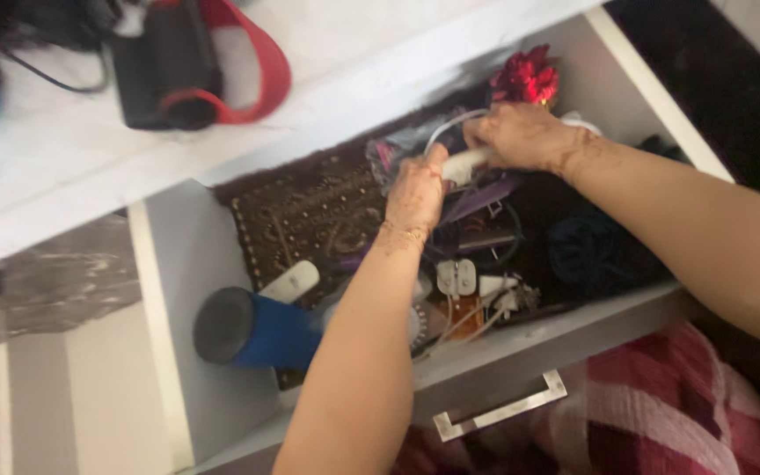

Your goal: The person pulls open a dresser drawer filled with hair styling tools and accessories and removes items one by one, placing hair dryers, brushes, a curling iron, a massage gun, boxes, and cables onto the counter above. They arrange the items on the counter while continuing to lift more objects out of the drawer.

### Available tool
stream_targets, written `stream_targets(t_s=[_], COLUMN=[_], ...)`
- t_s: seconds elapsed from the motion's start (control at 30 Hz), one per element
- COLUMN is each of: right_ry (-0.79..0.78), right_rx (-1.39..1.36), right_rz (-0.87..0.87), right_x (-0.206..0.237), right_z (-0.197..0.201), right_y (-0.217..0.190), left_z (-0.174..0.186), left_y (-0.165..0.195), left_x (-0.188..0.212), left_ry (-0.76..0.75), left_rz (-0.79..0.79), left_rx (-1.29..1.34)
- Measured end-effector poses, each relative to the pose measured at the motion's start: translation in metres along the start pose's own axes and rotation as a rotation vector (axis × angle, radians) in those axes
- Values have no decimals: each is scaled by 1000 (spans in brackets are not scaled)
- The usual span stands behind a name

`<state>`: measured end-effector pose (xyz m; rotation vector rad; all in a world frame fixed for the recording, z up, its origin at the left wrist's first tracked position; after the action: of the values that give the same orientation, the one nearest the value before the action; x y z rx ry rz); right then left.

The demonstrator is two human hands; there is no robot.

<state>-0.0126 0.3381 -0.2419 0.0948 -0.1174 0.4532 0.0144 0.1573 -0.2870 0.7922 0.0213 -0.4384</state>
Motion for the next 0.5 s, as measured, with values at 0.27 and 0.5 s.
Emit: stream_targets(t_s=[0.27,0.5], right_ry=[215,111], right_rx=[-167,-204], right_rz=[114,60], right_x=[11,62], right_z=[71,171], right_y=[-12,-34], left_z=[62,155], left_y=[46,131], left_x=[-18,3], left_ry=[-66,-74], left_rz=[-10,-262], left_rx=[-177,-220])
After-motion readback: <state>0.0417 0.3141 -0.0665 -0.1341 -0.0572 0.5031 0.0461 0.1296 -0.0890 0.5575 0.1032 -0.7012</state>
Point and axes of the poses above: each hand's wrist, its own x-axis away from the middle knuckle, its own z-axis out of the back of the hand, y = z × x, the point moved 4 cm from there along -x, towards the middle knuckle, and after that the axes turned 7 degrees about x, right-handed, at the moved point
